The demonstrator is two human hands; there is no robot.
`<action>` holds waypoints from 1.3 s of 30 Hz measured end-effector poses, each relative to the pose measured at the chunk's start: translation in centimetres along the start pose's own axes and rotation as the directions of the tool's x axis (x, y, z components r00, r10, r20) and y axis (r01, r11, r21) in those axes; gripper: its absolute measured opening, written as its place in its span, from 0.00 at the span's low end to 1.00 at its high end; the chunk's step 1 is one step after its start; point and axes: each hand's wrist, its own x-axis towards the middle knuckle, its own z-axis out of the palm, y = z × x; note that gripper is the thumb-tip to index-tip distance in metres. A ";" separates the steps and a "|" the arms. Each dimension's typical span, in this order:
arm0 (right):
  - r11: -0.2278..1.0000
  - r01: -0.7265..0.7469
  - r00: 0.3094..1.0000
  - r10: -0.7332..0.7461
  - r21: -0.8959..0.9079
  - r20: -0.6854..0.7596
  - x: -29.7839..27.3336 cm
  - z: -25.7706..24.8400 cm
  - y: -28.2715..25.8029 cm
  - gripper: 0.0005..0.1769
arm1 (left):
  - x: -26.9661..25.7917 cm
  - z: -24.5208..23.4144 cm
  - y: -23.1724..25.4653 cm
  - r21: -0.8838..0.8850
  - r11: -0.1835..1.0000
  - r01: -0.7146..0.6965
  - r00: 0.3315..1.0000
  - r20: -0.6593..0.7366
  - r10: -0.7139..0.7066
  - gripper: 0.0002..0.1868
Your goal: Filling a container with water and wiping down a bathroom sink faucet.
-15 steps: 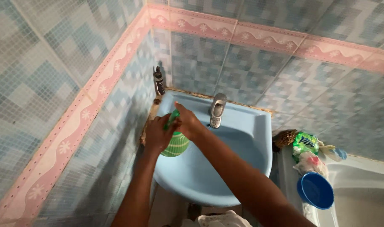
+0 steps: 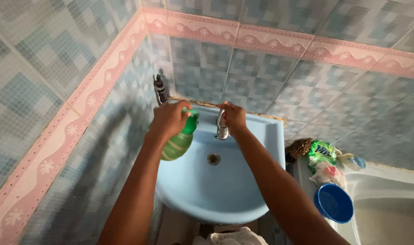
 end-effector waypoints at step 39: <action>0.743 0.062 0.964 0.129 -0.666 0.233 -0.9 3.2 -3.9 0.15 | 5.8 -2.3 4.0 0.362 0.854 -0.373 0.895 -0.101 0.433 0.13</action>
